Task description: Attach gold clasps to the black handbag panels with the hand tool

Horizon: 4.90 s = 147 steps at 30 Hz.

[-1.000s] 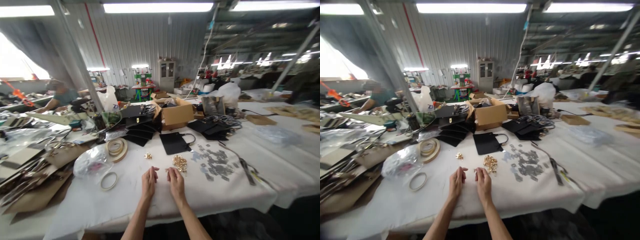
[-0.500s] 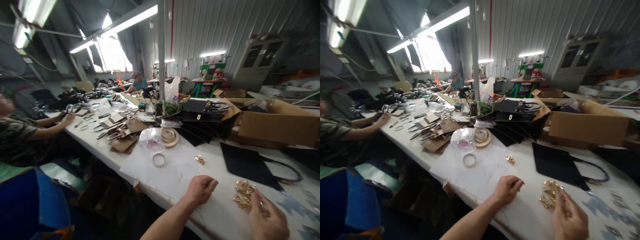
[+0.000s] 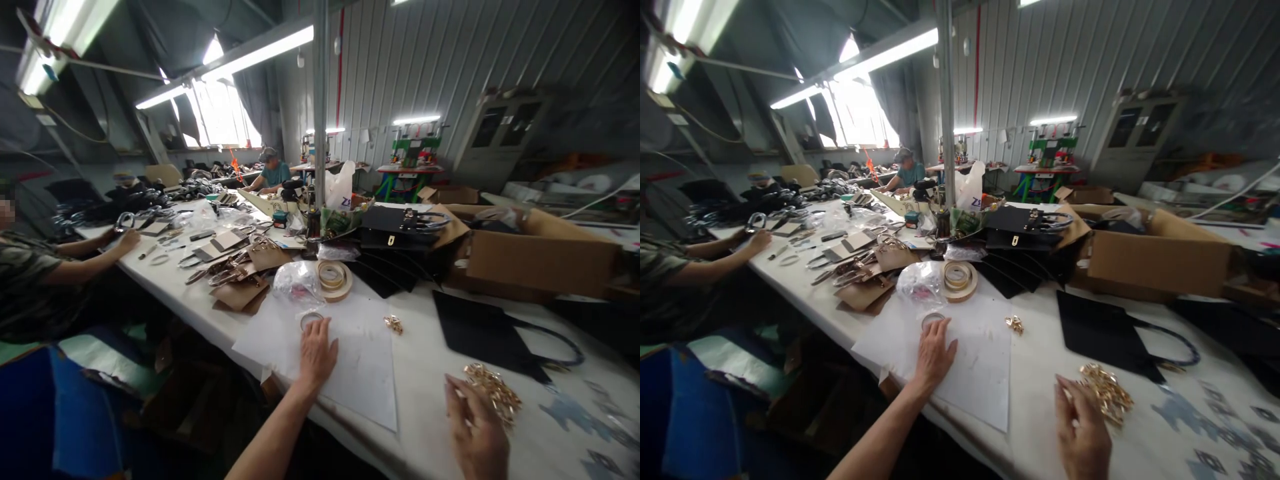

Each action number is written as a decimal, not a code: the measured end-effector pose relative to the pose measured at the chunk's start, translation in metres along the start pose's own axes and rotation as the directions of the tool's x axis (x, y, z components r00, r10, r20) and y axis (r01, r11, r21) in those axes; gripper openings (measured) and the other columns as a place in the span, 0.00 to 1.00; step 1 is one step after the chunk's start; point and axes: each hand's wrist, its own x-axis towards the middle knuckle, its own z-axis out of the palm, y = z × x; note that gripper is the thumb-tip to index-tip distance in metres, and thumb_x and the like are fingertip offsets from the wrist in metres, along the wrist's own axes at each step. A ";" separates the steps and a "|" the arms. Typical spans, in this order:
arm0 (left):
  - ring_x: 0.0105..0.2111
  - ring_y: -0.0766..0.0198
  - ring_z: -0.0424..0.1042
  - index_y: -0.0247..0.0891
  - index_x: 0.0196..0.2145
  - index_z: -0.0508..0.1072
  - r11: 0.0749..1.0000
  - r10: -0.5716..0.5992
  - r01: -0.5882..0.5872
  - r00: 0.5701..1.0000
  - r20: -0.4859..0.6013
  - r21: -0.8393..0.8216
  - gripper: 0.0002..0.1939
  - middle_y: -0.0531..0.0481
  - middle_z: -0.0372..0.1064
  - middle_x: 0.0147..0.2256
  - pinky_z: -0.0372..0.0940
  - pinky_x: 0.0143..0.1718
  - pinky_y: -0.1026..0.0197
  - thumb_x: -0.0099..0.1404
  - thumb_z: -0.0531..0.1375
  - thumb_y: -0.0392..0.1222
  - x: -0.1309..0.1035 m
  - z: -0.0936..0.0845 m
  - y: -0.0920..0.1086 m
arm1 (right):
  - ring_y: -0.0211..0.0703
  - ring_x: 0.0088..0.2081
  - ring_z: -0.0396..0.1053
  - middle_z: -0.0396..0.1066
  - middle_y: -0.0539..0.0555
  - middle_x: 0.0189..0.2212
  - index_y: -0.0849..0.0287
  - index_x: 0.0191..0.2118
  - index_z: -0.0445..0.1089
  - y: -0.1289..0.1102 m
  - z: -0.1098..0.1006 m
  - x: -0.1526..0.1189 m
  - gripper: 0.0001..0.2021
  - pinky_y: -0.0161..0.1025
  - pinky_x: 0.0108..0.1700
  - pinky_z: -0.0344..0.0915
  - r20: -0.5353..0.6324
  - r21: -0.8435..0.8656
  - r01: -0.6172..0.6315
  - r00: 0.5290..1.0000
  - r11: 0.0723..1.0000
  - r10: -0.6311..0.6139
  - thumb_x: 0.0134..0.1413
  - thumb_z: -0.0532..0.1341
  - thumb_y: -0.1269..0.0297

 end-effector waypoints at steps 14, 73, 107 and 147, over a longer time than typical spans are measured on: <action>0.45 0.57 0.75 0.43 0.54 0.73 0.934 0.330 -0.281 0.916 0.230 -0.221 0.13 0.46 0.77 0.44 0.71 0.49 0.54 0.73 0.60 0.40 -0.005 -0.003 -0.011 | 0.51 0.54 0.73 0.74 0.59 0.55 0.55 0.59 0.71 -0.069 0.107 -0.002 0.19 0.49 0.58 0.71 0.557 0.189 -0.002 0.824 0.982 -0.106 0.65 0.62 0.60; 0.43 0.62 0.74 0.44 0.42 0.75 0.869 0.363 -0.151 0.842 0.400 -0.471 0.10 0.49 0.72 0.45 0.67 0.49 0.60 0.77 0.54 0.46 0.001 -0.013 -0.008 | 0.47 0.42 0.68 0.70 0.52 0.37 0.53 0.41 0.69 -0.079 0.109 -0.005 0.08 0.42 0.46 0.65 0.574 0.301 0.022 0.795 0.953 -0.199 0.67 0.57 0.74; 0.37 0.63 0.76 0.45 0.54 0.72 0.935 0.248 -0.166 0.938 0.242 -0.314 0.13 0.50 0.74 0.42 0.72 0.41 0.61 0.74 0.58 0.44 0.056 0.076 0.076 | 0.44 0.35 0.66 0.71 0.51 0.32 0.56 0.37 0.73 -0.047 0.009 -0.010 0.16 0.39 0.39 0.64 0.452 0.335 -0.546 0.808 0.767 0.378 0.62 0.64 0.47; 0.45 0.58 0.80 0.41 0.48 0.76 0.777 0.171 -0.072 0.980 0.099 -0.625 0.12 0.43 0.79 0.49 0.76 0.50 0.53 0.70 0.57 0.39 0.040 0.123 0.093 | 0.42 0.31 0.65 0.69 0.50 0.28 0.57 0.38 0.75 -0.037 0.009 -0.009 0.19 0.38 0.34 0.65 0.316 0.488 -0.598 0.800 0.636 0.510 0.55 0.70 0.45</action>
